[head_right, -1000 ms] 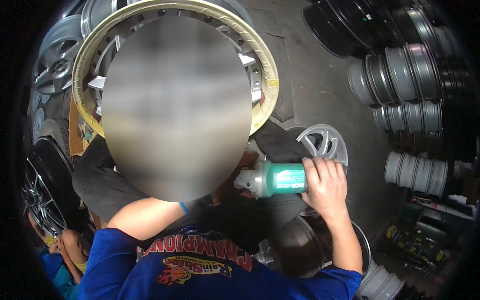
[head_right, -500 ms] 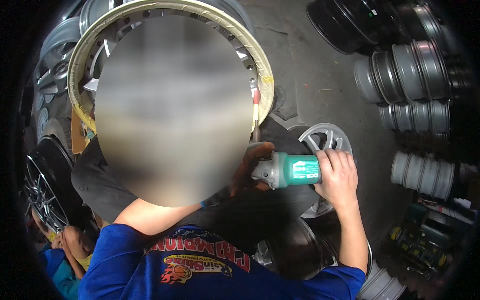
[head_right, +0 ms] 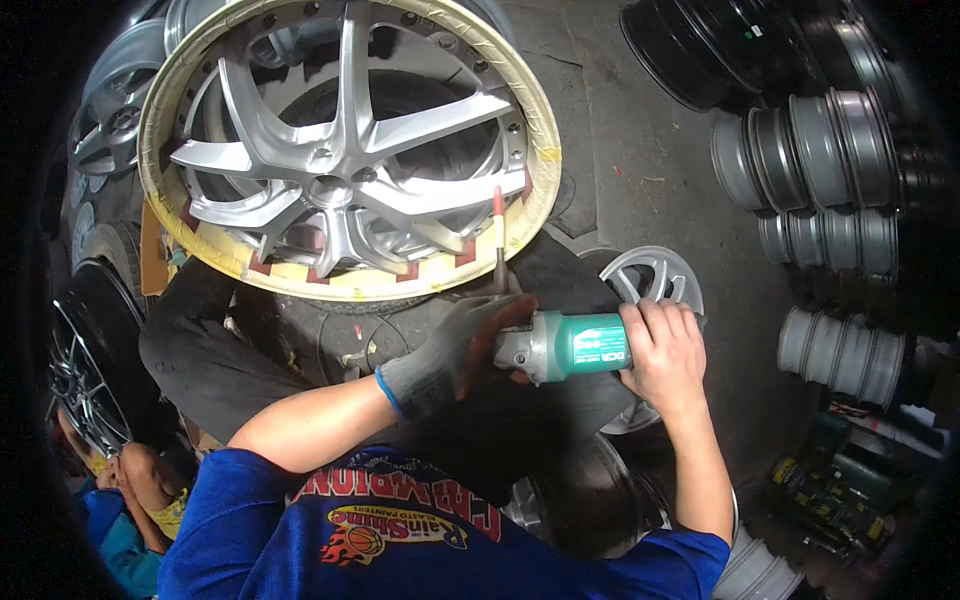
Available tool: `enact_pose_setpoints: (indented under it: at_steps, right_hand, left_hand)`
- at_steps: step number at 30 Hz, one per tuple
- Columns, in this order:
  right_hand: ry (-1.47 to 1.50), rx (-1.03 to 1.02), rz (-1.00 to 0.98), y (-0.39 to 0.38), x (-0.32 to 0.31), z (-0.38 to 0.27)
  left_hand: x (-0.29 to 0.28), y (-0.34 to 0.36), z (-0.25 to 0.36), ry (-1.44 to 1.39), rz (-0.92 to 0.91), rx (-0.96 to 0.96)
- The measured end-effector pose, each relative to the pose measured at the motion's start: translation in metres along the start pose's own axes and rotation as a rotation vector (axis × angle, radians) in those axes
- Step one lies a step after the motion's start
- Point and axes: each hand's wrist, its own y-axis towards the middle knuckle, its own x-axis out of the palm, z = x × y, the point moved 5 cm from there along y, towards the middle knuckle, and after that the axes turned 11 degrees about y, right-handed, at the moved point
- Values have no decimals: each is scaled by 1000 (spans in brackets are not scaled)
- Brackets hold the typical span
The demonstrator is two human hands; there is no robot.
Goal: The person uses a power tool to grind or polish the inner rim of a car wheel, then turns the wheel over and uses a cloth to wipe the rim.
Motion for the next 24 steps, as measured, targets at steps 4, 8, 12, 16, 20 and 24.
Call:
enact_pose_setpoints:
  at_steps: [4, 8, 12, 16, 20, 24]
  right_hand:
    - [-2, -23, -7, 1, 5, -6]
    - [-4, -42, -17, 4, 6, -15]
    - [2, -49, -33, 7, 9, -23]
    - [22, -59, -45, 12, 9, -33]
    - [32, -55, -61, 16, 11, -43]
    - [9, -81, -81, 17, 15, -50]
  left_hand:
    - [2, -2, -1, -615, 35, -609]
    - [6, -16, -9, -927, 92, -808]
    - [-5, -24, -2, -884, 75, -833]
    - [-16, -30, 2, -836, 48, -778]
    - [-23, -38, -1, -805, 42, -780]
    - [-37, -45, -2, -553, 54, -665]
